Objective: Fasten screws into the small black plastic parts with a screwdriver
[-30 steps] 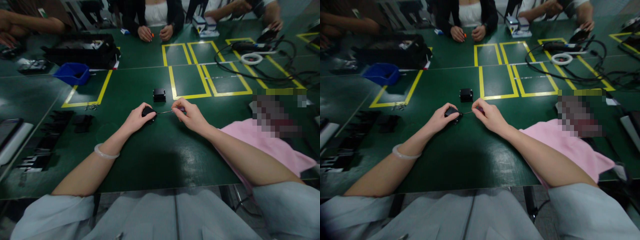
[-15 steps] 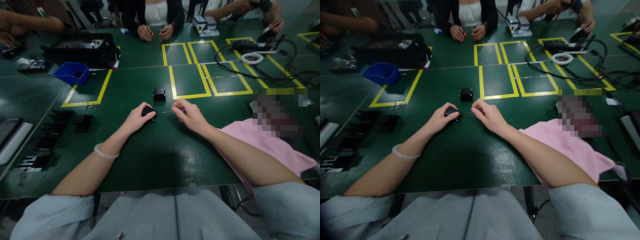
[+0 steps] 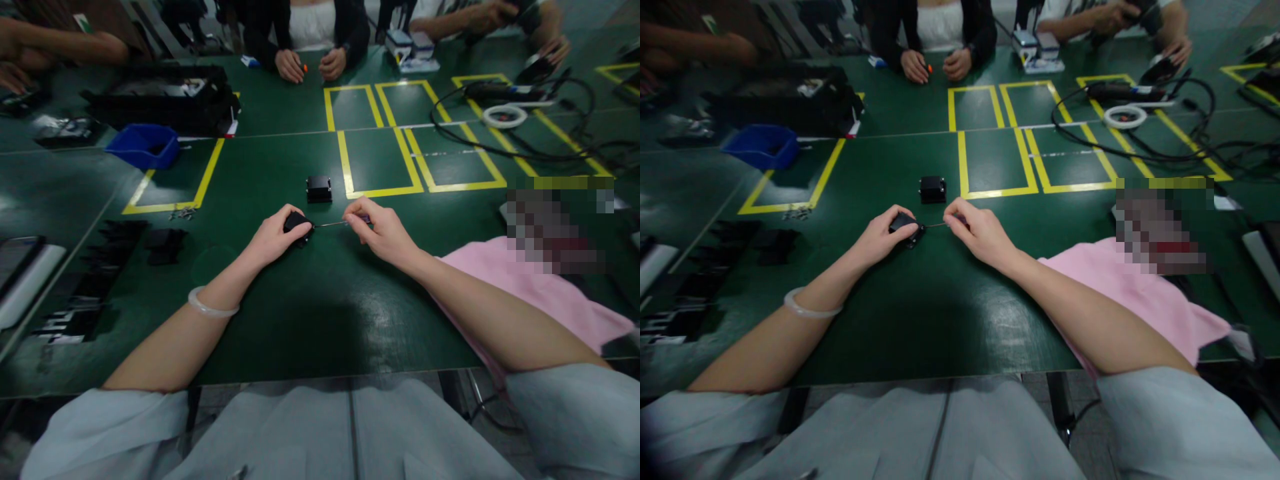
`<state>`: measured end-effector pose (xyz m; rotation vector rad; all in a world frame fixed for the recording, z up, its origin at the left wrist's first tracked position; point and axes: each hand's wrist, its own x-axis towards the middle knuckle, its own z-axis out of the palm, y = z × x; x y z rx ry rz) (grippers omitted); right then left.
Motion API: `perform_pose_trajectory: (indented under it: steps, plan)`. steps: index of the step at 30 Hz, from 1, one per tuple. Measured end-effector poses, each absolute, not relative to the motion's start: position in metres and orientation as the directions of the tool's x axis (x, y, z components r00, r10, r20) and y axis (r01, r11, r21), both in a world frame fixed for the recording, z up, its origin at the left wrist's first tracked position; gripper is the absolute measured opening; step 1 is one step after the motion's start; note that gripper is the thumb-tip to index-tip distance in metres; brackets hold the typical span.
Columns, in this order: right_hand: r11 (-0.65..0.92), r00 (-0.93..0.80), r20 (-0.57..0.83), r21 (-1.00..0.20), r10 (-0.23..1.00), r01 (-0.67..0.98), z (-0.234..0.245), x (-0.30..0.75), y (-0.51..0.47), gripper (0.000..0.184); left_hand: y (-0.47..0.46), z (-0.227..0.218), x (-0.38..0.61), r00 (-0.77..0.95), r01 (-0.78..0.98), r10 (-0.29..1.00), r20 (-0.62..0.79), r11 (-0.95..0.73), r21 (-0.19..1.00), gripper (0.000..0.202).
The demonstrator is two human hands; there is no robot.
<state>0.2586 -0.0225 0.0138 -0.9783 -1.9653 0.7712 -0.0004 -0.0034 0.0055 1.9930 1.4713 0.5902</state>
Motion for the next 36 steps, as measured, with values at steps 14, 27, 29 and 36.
perform_pose_trajectory:
  steps: [14, 27, 29, 36]
  plan:
    - [0.523, -0.390, 0.382, -0.764, 0.838, 0.378, 0.0157, 0.2581, -0.0248, 0.005, -0.0032, 0.0053, -0.0005, 0.292, 0.700, 0.956, -0.004, -0.211, 0.682, 0.045]
    - [0.531, -0.388, 0.393, -0.764, 0.833, 0.366, 0.0160, 0.2582, -0.0252, 0.008, -0.0024, 0.0036, -0.0007, 0.284, 0.701, 0.959, 0.016, -0.219, 0.679, 0.045]
    - [0.535, -0.382, 0.403, -0.767, 0.832, 0.355, 0.0152, 0.2585, -0.0249, 0.009, -0.0023, 0.0038, -0.0006, 0.287, 0.701, 0.958, 0.016, -0.222, 0.677, 0.044]
    - [0.505, -0.390, 0.366, -0.785, 0.845, 0.359, 0.0143, 0.2584, -0.0234, 0.009, -0.0032, 0.0056, -0.0008, 0.293, 0.691, 0.956, 0.006, -0.216, 0.690, 0.044]
